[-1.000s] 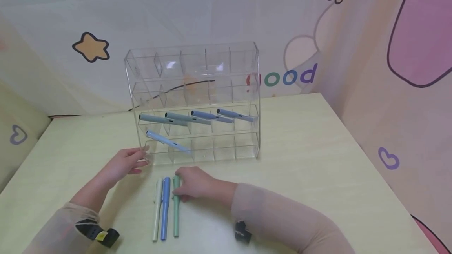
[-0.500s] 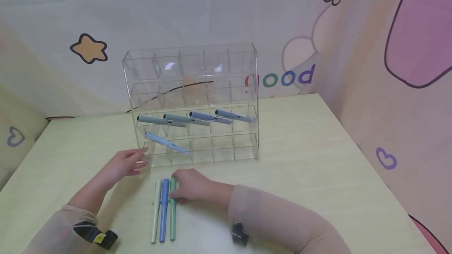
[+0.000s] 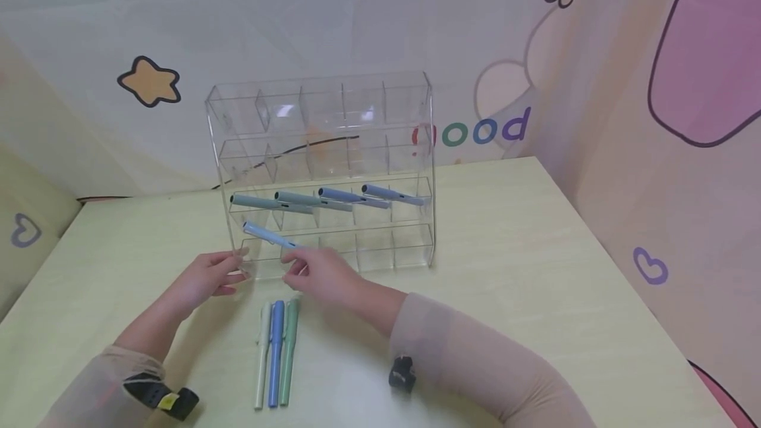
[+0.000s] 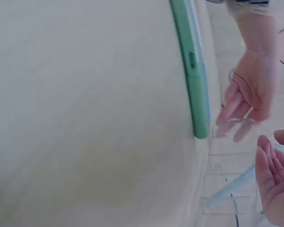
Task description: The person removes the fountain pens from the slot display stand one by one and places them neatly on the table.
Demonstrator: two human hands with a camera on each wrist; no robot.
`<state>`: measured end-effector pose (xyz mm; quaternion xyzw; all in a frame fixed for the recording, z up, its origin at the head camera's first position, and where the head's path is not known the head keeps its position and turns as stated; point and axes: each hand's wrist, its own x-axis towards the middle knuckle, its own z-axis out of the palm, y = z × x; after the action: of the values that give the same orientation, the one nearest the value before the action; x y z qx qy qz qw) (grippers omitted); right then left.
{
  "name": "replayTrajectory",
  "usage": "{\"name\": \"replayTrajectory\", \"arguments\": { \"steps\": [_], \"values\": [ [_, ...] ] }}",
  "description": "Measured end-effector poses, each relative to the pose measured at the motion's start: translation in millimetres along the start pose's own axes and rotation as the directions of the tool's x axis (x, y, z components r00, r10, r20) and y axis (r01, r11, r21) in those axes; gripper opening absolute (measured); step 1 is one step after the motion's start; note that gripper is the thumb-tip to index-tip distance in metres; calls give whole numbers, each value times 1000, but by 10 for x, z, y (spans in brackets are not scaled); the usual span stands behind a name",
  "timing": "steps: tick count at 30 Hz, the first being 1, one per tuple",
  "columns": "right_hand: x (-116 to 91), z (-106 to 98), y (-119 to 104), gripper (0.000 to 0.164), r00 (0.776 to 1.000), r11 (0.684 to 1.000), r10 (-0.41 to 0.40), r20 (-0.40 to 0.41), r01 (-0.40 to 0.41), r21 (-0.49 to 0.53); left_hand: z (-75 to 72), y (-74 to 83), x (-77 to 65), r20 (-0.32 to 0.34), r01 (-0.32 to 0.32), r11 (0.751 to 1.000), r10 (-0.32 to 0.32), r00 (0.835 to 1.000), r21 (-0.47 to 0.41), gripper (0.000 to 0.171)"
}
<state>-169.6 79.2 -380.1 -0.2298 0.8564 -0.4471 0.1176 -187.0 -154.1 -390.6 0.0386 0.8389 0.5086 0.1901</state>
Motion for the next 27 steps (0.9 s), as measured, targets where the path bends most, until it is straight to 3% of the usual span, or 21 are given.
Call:
{"name": "replayTrajectory", "arguments": {
  "steps": [9, 13, 21, 27],
  "values": [
    [125, -115, 61, 22, 988, 996, -90, -123, 90, -9, -28, 44, -4, -6, -7, 1000, 7, 1000, 7, 51],
    [160, -124, 82, 21, 984, 994, -111, -137, 109, -20, -35, 39, -10, -2, 4, 1000, -4, 1000, 2, 51],
    [265, -127, 55, 24, 976, 977, -166, -140, 143, -161, -19, 6, 4, -4, 6, 1000, -6, 1000, 6, 51],
    [331, -100, 67, 30, 977, 974, -169, -130, 145, -174, -2, -5, 8, 0, 13, 1000, -13, 1000, 4, 51]
  ]
}}
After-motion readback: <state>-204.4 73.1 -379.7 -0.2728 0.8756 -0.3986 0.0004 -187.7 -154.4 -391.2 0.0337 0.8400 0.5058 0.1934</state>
